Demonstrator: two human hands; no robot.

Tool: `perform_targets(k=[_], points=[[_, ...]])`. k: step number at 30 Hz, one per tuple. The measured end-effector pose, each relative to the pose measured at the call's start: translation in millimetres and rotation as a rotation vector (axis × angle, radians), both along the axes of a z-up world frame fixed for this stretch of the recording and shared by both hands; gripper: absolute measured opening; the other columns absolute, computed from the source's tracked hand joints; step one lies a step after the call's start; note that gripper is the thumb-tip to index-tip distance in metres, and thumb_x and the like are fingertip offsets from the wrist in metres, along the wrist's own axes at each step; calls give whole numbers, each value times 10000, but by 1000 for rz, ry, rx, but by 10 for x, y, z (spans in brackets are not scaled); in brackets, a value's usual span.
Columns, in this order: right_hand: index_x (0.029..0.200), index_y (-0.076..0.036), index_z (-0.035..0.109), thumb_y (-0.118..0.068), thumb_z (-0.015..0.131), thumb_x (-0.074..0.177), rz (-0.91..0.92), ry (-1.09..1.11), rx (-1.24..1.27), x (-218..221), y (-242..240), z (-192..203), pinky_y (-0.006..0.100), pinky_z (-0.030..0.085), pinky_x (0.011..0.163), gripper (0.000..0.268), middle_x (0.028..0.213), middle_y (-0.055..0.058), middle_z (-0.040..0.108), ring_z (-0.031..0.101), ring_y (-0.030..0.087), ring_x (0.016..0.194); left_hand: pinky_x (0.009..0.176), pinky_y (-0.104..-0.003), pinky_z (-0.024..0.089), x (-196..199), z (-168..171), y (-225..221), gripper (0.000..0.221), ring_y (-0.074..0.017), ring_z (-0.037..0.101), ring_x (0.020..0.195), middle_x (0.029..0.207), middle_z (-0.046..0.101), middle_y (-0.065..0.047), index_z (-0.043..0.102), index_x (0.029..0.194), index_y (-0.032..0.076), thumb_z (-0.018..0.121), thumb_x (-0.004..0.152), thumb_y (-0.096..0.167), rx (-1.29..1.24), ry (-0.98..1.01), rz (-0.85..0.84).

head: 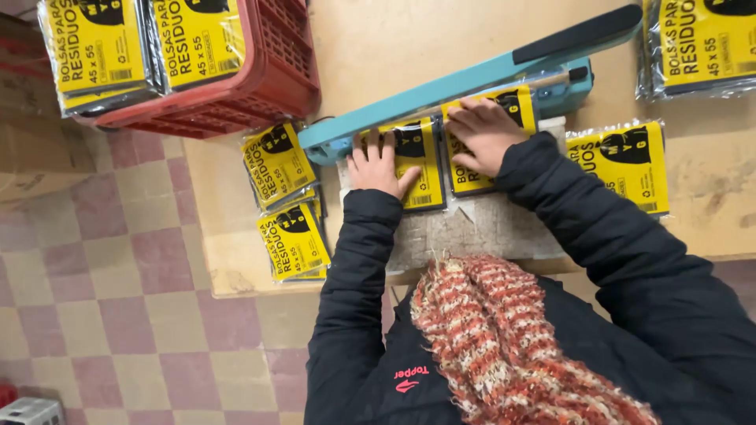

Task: Sealing the opening of plastic bag packages using an impulse sealer.

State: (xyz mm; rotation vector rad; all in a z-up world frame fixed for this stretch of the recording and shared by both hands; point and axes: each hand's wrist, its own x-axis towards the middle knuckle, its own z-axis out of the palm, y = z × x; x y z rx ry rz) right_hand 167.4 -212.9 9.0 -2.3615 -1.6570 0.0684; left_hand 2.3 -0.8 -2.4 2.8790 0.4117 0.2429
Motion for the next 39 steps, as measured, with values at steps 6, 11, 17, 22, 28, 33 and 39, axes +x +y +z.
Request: perform_targets(k=[6, 11, 17, 22, 28, 33, 39], points=[[1450, -62, 544, -544, 680, 855, 21, -72, -41, -99, 67, -11, 529, 224, 1233, 777, 1545, 127, 451, 319, 327, 1489, 1148, -683, 230, 38, -29, -44, 966, -482, 223, 1488, 1605, 362, -175, 474, 1508, 123, 700, 775, 709, 8, 131, 155], [1460, -73, 544, -566, 680, 855, 23, -111, -44, -110, 70, -23, 534, 201, 1247, 792, 1561, 123, 443, 307, 320, 1510, 1147, -701, 213, 88, -146, -68, 978, -472, 204, 1499, 1603, 348, -177, 454, 1521, 122, 695, 785, 718, 14, 112, 234], [1360, -59, 614, -501, 698, 846, 8, -155, 88, -203, 47, 219, 518, 313, 1172, 683, 1450, 135, 555, 430, 328, 1423, 1173, -679, 260, -114, -247, -163, 952, -458, 211, 1541, 1641, 355, -168, 448, 1558, 105, 690, 839, 681, -33, 36, 184], [1032, -84, 711, -176, 802, 912, 66, -214, 331, 59, 74, 1473, 414, 537, 902, 176, 1037, 84, 687, 682, 299, 1001, 1096, -751, 282, -231, 232, -703, 993, -430, 212, 1518, 1609, 353, -117, 444, 1518, 147, 723, 735, 691, -49, 24, -135], [1086, -64, 751, -551, 662, 1005, -371, 43, -294, 948, 355, 1257, 483, 535, 779, 501, 980, 185, 739, 691, 389, 904, 1070, -802, 292, -53, -168, -796, 915, -407, 176, 1546, 1654, 308, -83, 429, 1552, 229, 713, 797, 661, 72, -29, -590], [1100, -57, 744, -665, 649, 895, -340, 198, -389, 1241, 230, 555, 486, 546, 836, 649, 1000, 194, 744, 701, 387, 925, 1077, -794, 301, 9, -249, -756, 793, -397, 181, 1539, 1631, 340, -70, 460, 1517, 245, 714, 837, 563, 69, -22, -623], [1178, -65, 694, -698, 706, 822, -342, 142, -236, 1259, 69, 222, 472, 536, 853, 727, 1090, 188, 696, 678, 371, 988, 1075, -792, 304, 48, -224, -751, 702, -405, 205, 1536, 1603, 373, -73, 487, 1485, 238, 709, 863, 475, 34, -32, -621]])
